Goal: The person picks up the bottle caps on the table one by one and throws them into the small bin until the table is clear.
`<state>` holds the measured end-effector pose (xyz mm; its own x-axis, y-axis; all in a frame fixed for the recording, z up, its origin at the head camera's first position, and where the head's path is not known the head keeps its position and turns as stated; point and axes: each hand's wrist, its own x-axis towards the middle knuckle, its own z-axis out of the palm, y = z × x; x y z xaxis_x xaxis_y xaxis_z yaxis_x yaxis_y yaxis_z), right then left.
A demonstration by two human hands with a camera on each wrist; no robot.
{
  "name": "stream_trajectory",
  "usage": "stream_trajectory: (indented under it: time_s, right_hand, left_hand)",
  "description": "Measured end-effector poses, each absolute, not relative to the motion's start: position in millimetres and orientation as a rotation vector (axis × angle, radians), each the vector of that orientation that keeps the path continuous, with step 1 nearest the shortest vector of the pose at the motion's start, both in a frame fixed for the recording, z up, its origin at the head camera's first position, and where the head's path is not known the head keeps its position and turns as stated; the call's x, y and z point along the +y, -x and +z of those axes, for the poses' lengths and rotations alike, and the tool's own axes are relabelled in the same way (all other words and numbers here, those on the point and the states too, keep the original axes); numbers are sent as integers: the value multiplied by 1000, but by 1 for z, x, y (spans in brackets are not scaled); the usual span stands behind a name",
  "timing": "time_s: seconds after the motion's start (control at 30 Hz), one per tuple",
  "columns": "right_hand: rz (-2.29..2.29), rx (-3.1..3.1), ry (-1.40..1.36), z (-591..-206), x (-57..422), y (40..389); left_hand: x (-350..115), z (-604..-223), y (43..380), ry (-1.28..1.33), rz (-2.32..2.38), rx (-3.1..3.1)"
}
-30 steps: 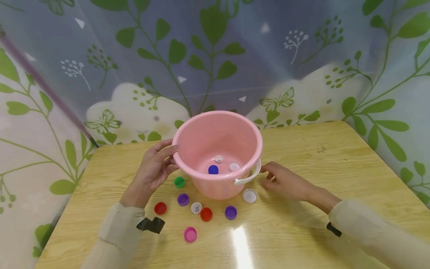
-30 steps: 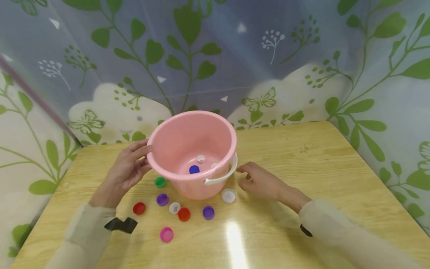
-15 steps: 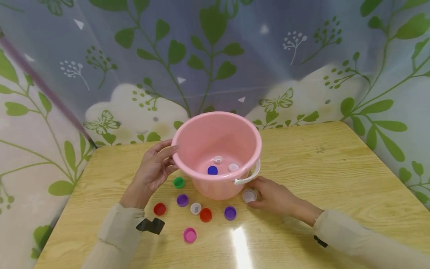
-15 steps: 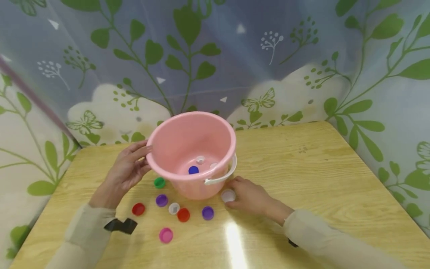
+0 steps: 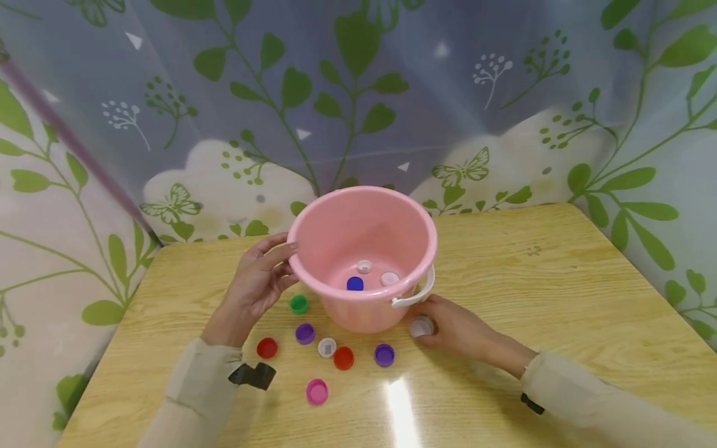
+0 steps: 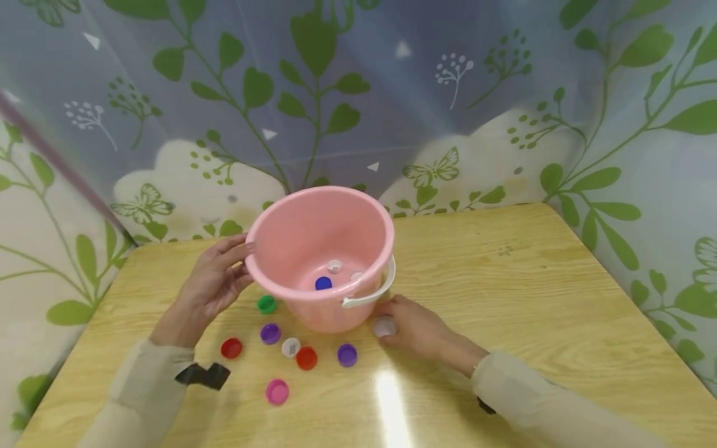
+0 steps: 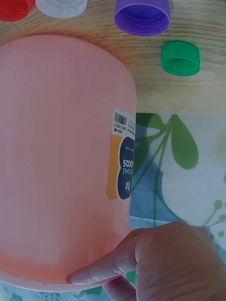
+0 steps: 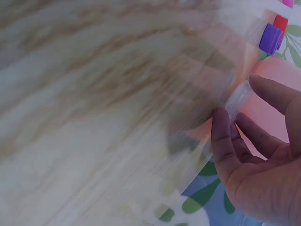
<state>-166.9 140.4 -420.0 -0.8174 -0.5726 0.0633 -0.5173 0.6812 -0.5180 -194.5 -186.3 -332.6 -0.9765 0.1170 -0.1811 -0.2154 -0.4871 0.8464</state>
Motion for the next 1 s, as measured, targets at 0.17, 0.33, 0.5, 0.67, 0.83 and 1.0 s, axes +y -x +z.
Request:
stream_trajectory:
  time_s: [0.17, 0.33, 0.5, 0.67, 0.83, 1.0]
  right_hand:
    - [-855, 2779, 780, -412, 157, 168]
    - [-920, 2765, 657, -401, 177, 172]
    - [-909, 2824, 621, -383, 196, 182]
    - [-889, 2890, 592, -351, 208, 194]
    - [-903, 2967, 581, -318, 209, 206]
    - [-996, 3024, 584, -295, 201, 218]
  left_hand:
    - [-187, -333, 195, 158, 2538, 1490]
    - [-187, -332, 195, 147, 2526, 1509]
    - [-187, -331, 195, 152, 2513, 1534]
    - [-186, -331, 196, 147, 2508, 1531]
    - [-187, -331, 196, 151, 2503, 1536]
    - [-187, -331, 195, 158, 2499, 1535]
